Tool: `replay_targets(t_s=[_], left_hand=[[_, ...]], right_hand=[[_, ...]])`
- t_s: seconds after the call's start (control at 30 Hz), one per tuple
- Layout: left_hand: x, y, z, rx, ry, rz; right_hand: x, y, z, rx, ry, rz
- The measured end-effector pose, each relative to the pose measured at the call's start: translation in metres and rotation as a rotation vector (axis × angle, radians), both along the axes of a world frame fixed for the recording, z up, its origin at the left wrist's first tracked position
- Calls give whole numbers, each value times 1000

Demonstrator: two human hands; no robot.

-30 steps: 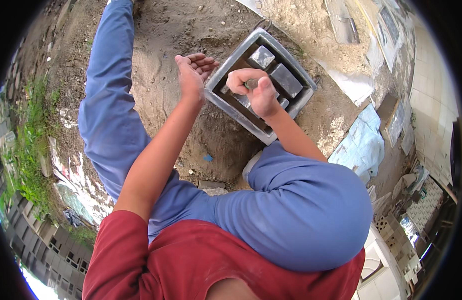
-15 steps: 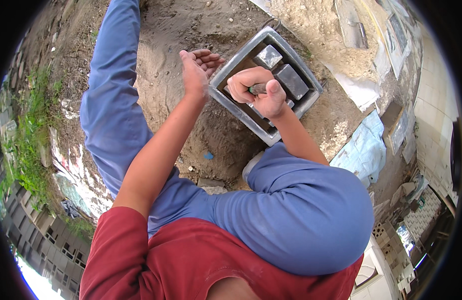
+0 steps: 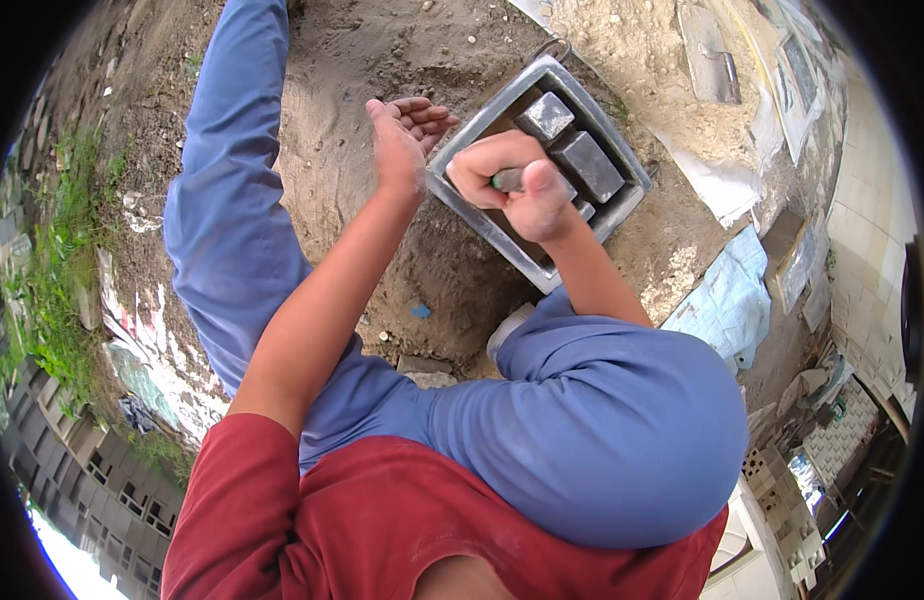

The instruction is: The person cleans and positions square stone blocks inside a metal frame on the ground using a small metal tool and their hands.

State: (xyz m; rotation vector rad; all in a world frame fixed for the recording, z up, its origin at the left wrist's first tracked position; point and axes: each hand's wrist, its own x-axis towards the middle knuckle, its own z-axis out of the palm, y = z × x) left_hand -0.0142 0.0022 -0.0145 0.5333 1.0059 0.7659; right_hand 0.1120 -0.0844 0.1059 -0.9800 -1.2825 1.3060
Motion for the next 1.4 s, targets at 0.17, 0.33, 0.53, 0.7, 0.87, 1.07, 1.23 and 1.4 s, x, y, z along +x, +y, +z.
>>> replay_targets(t_s=[0.17,0.33,0.53,0.7,0.87,1.07,1.23,1.4], left_hand=[[8,-2,3,3,35,2],[-1,-2,-1,37,-4,-1],[12,-4,2,-2,0,-9],[3,-2,2,31,1,15],[7,-2,2,26,46,-6],[7,-5,1,44,8,-29],[7,-1,-3,47,33,-9],[7,-2,1,54,23,12]], right_hand=[[-9,-5,-36,69,9,-33],[3,-8,-6,39,-2,-40],[-4,-18,-41,37,-55,-43],[-4,-15,-6,45,-30,-35],[-7,-19,-37,34,-68,-11],[11,-42,-11,56,21,6],[13,-53,-19,14,-54,20],[15,-70,-20,38,-110,-66]])
